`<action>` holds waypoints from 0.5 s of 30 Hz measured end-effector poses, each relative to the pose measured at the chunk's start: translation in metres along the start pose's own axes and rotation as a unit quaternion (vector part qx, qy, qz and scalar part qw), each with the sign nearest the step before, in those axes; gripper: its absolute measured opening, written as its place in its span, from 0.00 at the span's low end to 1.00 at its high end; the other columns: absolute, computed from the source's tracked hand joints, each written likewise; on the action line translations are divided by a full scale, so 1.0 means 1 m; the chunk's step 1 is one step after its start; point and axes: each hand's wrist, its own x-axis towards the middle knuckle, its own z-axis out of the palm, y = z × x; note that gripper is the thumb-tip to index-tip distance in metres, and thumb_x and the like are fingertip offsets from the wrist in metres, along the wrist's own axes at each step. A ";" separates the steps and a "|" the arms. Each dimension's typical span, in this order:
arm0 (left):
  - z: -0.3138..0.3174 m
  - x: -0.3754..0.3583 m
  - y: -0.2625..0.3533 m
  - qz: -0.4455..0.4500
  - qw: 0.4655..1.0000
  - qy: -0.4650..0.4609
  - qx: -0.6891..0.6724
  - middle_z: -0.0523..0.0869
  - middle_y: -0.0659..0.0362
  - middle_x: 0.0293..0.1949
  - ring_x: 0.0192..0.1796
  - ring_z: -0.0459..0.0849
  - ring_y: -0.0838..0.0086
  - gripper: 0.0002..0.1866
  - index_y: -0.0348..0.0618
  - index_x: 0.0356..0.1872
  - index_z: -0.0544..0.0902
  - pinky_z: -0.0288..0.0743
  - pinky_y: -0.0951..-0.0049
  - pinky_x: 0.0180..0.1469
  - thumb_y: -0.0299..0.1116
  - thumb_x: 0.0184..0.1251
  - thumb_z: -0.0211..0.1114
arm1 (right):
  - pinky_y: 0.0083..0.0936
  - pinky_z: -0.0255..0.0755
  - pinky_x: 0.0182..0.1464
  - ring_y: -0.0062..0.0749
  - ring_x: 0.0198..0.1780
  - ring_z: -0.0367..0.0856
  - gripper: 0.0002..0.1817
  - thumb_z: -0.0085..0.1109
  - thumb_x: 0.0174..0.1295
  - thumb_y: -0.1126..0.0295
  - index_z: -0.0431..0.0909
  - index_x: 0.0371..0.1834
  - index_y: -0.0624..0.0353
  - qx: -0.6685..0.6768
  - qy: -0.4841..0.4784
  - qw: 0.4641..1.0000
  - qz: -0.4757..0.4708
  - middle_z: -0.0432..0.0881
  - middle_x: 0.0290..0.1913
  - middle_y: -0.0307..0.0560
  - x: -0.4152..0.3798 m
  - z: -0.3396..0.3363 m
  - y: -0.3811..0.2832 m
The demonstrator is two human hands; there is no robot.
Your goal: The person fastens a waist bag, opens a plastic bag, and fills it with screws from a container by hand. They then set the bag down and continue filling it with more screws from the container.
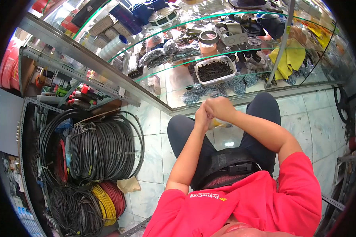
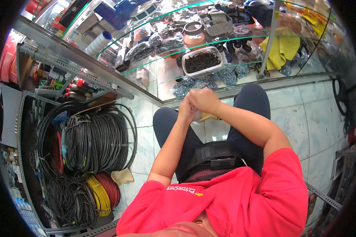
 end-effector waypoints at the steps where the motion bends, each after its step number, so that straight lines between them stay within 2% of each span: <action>1: 0.010 -0.005 0.002 0.010 0.992 0.122 0.007 0.70 0.68 0.21 0.25 0.70 0.80 0.14 0.49 0.38 0.75 0.66 0.76 0.30 0.47 0.67 0.48 | 0.40 0.69 0.25 0.49 0.23 0.77 0.13 0.51 0.57 0.59 0.69 0.23 0.57 0.001 -0.001 1.000 -0.001 0.75 0.17 0.53 -0.001 0.000 -0.004; 3: 0.014 -0.007 0.003 0.004 0.992 0.128 0.015 0.69 0.68 0.21 0.24 0.68 0.81 0.14 0.49 0.39 0.75 0.66 0.77 0.30 0.47 0.67 0.49 | 0.39 0.69 0.27 0.48 0.25 0.77 0.14 0.51 0.57 0.58 0.70 0.23 0.58 0.040 -0.005 0.996 -0.074 0.76 0.20 0.55 -0.003 0.001 -0.009; 4: 0.014 -0.008 0.003 -0.002 0.991 0.133 0.026 0.69 0.68 0.20 0.23 0.67 0.82 0.15 0.48 0.40 0.74 0.65 0.78 0.30 0.47 0.67 0.49 | 0.39 0.69 0.27 0.48 0.25 0.77 0.14 0.51 0.57 0.58 0.70 0.23 0.58 0.040 -0.005 0.996 -0.074 0.76 0.20 0.55 -0.002 0.000 -0.007; 5: 0.012 -0.007 0.004 -0.002 0.991 0.133 0.026 0.69 0.68 0.20 0.23 0.67 0.82 0.15 0.48 0.40 0.74 0.65 0.78 0.30 0.47 0.67 0.49 | 0.38 0.69 0.28 0.48 0.27 0.77 0.15 0.51 0.57 0.58 0.70 0.23 0.59 0.012 -0.039 0.999 0.011 0.76 0.21 0.56 0.002 -0.001 -0.004; 6: 0.004 -0.005 0.002 0.012 0.997 0.075 0.029 0.71 0.68 0.22 0.23 0.68 0.82 0.14 0.48 0.39 0.75 0.65 0.79 0.30 0.47 0.67 0.51 | 0.37 0.70 0.29 0.48 0.28 0.77 0.16 0.52 0.57 0.57 0.70 0.23 0.59 -0.015 -0.072 0.993 0.096 0.77 0.23 0.57 0.004 -0.003 0.001; 7: -0.002 -0.003 0.000 0.026 0.999 0.018 0.031 0.74 0.68 0.24 0.24 0.69 0.83 0.14 0.48 0.39 0.75 0.65 0.81 0.30 0.47 0.66 0.52 | 0.37 0.70 0.29 0.48 0.28 0.77 0.16 0.52 0.57 0.57 0.70 0.23 0.59 -0.015 -0.072 0.993 0.097 0.77 0.23 0.57 0.006 -0.002 0.010; 8: -0.007 0.002 0.000 0.026 0.999 0.018 0.032 0.74 0.68 0.24 0.24 0.69 0.83 0.14 0.48 0.39 0.75 0.65 0.81 0.30 0.47 0.66 0.52 | 0.34 0.69 0.29 0.44 0.27 0.77 0.16 0.53 0.57 0.58 0.72 0.24 0.61 -0.014 -0.066 0.987 0.144 0.78 0.23 0.54 0.009 -0.001 0.020; 9: -0.011 0.007 0.000 0.082 0.993 0.020 0.085 0.74 0.69 0.24 0.23 0.68 0.84 0.14 0.48 0.38 0.75 0.64 0.81 0.29 0.46 0.66 0.52 | 0.31 0.69 0.29 0.40 0.26 0.78 0.16 0.54 0.57 0.59 0.73 0.25 0.62 -0.013 -0.059 0.980 0.191 0.78 0.22 0.51 0.010 0.000 0.031; 10: -0.010 0.006 0.003 0.138 0.981 0.022 0.136 0.75 0.69 0.24 0.23 0.67 0.85 0.13 0.47 0.37 0.76 0.64 0.81 0.29 0.46 0.66 0.53 | 0.31 0.69 0.29 0.40 0.26 0.78 0.16 0.54 0.57 0.59 0.73 0.25 0.62 -0.013 -0.059 0.980 0.191 0.78 0.22 0.51 0.011 0.000 0.044; 12: -0.006 0.001 0.005 0.166 0.970 0.040 0.171 0.74 0.71 0.24 0.23 0.67 0.87 0.11 0.46 0.35 0.77 0.62 0.82 0.29 0.42 0.66 0.54 | 0.24 0.68 0.29 0.26 0.24 0.75 0.14 0.55 0.57 0.61 0.77 0.30 0.63 0.250 -0.149 0.919 0.267 0.78 0.22 0.42 0.013 -0.003 0.057; 13: -0.003 -0.001 0.006 0.183 0.965 0.047 0.181 0.74 0.71 0.25 0.24 0.67 0.87 0.10 0.44 0.36 0.77 0.62 0.83 0.30 0.40 0.66 0.55 | 0.20 0.67 0.30 0.18 0.25 0.71 0.12 0.56 0.56 0.64 0.80 0.33 0.62 0.302 -0.153 0.899 0.277 0.76 0.22 0.37 0.013 -0.007 0.056; 15: 0.001 -0.002 0.006 0.201 0.959 0.053 0.191 0.75 0.70 0.25 0.25 0.67 0.87 0.09 0.43 0.36 0.77 0.62 0.84 0.31 0.38 0.65 0.55 | 0.20 0.67 0.31 0.18 0.26 0.71 0.12 0.56 0.56 0.64 0.80 0.33 0.62 0.336 -0.161 0.882 0.288 0.76 0.22 0.38 0.015 -0.008 0.055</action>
